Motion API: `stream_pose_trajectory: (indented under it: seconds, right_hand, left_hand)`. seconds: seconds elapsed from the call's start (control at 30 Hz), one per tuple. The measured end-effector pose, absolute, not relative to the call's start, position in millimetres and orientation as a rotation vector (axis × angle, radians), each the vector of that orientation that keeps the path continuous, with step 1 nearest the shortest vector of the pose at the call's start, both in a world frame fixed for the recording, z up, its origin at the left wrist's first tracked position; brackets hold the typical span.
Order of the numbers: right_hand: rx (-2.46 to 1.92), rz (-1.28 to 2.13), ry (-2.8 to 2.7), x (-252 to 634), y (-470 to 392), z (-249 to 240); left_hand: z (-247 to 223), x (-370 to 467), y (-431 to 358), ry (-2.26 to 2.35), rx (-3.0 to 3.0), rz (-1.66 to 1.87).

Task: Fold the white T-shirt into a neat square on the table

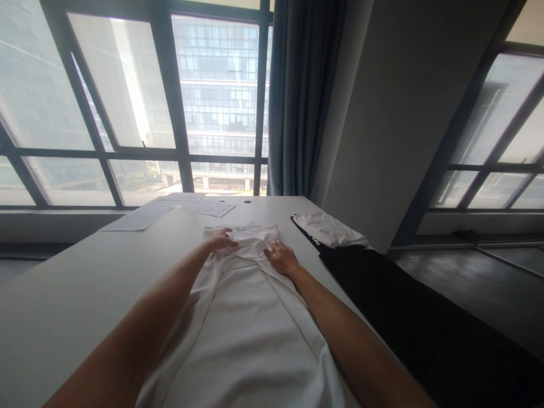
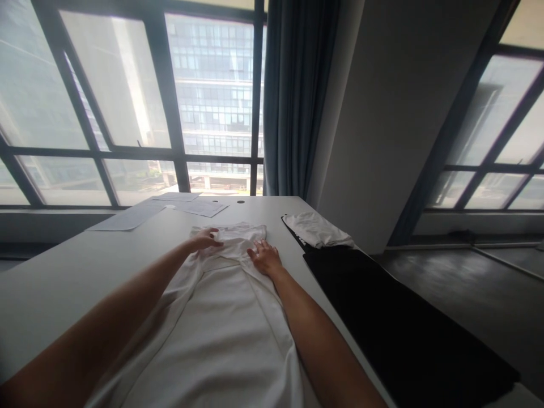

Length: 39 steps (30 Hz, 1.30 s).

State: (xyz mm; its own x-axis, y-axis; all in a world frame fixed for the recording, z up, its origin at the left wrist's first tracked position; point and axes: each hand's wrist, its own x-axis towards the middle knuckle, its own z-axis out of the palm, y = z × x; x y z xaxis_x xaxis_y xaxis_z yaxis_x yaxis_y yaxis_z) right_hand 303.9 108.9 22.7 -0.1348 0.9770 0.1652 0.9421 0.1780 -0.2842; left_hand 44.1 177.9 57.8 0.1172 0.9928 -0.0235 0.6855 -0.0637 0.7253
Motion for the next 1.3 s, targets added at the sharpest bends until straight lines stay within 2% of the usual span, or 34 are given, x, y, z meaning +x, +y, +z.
stream_pose_trajectory:
  seconds: [0.13, 0.3, 0.53, 0.63, 0.7, 0.77, 0.87, 0.97, 1.17, 1.3]
  right_hand:
    - [-1.736, 0.038, -2.143, 299, 95, 46]
    - [-1.821, 0.241, -2.458, 285, 67, 81]
    - [-1.903, 0.17, -2.569, 277, 50, 102]
    - [-1.961, 0.338, -2.629, 277, 48, 107]
    - [-1.983, 0.569, -2.673, 276, 49, 111]
    - [-2.0, 0.637, -2.648, 272, 53, 114]
    - [-1.969, 0.296, -2.522, 263, 63, 113]
    - [-1.788, 0.069, -2.471, 256, 76, 100]
    - [-1.786, 0.465, -2.628, 264, 94, 69]
    - [-1.785, 0.472, -2.635, 273, 93, 61]
  left_hand:
    - [58, 46, 174, 1.678, 1.976, 0.743]
    - [64, 55, 171, 1.77, 1.888, 0.849]
    - [74, 53, 160, 1.841, 1.752, 0.632]
    - [73, 51, 150, 1.899, 1.816, 0.5]
    - [72, 54, 144, 1.938, 1.901, 0.496]
    - [70, 61, 138, 1.93, 2.123, 0.516]
    - [62, 73, 132, 1.727, 2.509, 0.353]
    - [49, 79, 130, 1.546, 2.559, 0.158]
    - [39, 63, 144, 1.679, 2.309, 0.079]
    - [41, 46, 153, 1.773, 2.243, 0.019]
